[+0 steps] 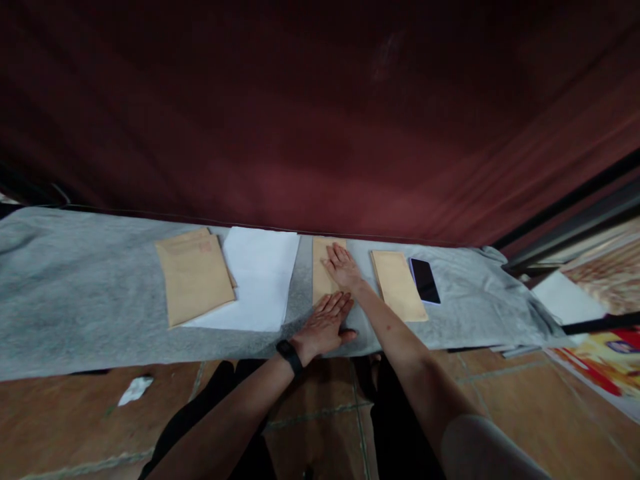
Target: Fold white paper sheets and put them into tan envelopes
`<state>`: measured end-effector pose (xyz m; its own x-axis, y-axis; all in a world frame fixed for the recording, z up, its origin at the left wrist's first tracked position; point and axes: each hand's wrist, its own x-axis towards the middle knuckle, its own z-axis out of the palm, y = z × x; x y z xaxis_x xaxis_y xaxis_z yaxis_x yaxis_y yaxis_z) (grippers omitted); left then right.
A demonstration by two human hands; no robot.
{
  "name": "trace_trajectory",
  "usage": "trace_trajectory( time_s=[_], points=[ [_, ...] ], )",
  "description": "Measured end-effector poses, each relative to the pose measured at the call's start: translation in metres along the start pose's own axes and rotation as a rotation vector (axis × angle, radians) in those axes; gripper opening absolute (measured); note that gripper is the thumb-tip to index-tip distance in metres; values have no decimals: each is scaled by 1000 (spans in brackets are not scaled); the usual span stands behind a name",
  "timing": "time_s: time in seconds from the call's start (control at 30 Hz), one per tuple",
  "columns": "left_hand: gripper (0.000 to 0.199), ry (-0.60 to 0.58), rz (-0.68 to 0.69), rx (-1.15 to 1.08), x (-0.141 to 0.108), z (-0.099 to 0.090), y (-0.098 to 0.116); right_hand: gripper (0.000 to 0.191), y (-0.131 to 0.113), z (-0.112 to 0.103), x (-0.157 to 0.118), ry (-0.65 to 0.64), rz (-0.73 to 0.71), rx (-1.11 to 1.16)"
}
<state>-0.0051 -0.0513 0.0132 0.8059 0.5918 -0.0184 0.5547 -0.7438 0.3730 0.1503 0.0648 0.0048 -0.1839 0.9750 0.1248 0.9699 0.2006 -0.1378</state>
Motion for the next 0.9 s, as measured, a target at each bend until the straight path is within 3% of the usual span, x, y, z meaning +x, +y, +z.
trace_trajectory(
  time_s=[0.57, 0.9],
  points=[
    [73, 7, -21, 2, -3, 0, -4, 61, -1, -7, -66, -230, -76, 191],
    [57, 112, -59, 68, -14, -3, -8, 61, -4, -15, -114, -198, -87, 242]
  ],
)
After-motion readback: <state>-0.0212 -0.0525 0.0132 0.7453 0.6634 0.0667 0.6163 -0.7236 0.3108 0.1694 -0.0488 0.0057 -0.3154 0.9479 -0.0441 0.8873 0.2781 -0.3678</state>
